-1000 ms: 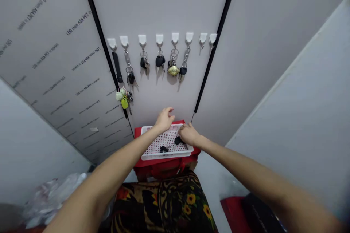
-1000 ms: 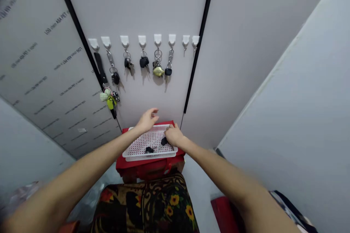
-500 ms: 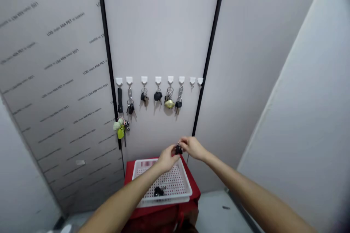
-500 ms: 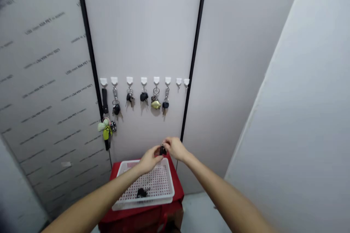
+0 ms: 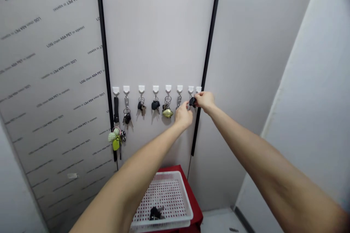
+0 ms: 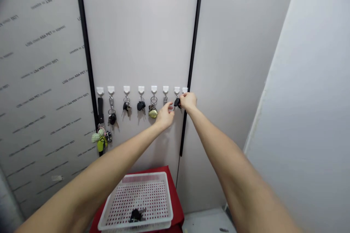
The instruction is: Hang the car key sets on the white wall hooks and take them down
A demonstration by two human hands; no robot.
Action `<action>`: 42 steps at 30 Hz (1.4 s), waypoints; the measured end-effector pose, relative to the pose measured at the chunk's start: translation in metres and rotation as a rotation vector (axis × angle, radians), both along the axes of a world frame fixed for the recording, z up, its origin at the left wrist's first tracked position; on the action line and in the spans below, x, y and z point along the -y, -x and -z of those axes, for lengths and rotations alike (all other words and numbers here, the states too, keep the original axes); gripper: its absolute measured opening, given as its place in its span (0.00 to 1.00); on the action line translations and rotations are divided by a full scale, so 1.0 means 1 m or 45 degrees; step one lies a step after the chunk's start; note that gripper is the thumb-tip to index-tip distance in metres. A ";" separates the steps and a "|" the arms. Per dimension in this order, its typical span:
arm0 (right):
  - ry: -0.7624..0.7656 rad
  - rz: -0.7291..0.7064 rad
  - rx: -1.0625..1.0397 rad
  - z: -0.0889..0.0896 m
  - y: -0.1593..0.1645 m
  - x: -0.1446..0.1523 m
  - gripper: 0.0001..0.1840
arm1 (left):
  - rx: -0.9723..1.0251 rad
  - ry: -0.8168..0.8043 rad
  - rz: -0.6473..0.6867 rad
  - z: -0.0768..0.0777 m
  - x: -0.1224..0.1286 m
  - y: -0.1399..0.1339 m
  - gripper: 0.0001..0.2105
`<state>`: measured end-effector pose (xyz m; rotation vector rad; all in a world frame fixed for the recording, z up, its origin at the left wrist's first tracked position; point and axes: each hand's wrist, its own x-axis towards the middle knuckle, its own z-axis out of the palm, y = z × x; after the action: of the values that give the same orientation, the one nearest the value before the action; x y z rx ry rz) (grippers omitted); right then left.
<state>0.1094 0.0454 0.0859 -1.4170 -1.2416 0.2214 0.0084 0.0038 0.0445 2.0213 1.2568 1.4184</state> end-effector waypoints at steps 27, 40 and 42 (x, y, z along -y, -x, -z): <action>0.704 -1.073 1.212 0.237 0.104 0.109 0.16 | -0.050 0.635 -0.191 0.199 0.045 0.147 0.15; 1.011 -1.385 1.197 0.253 0.119 0.098 0.22 | -0.044 0.655 -0.126 0.223 0.057 0.157 0.11; 0.971 -1.359 1.190 0.253 0.118 0.100 0.20 | -0.030 0.659 -0.095 0.224 0.057 0.156 0.11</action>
<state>-0.0085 -0.0546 -0.1668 -1.3335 -2.8643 0.8956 -0.1481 -0.0533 -0.1800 1.6541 1.5315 0.9652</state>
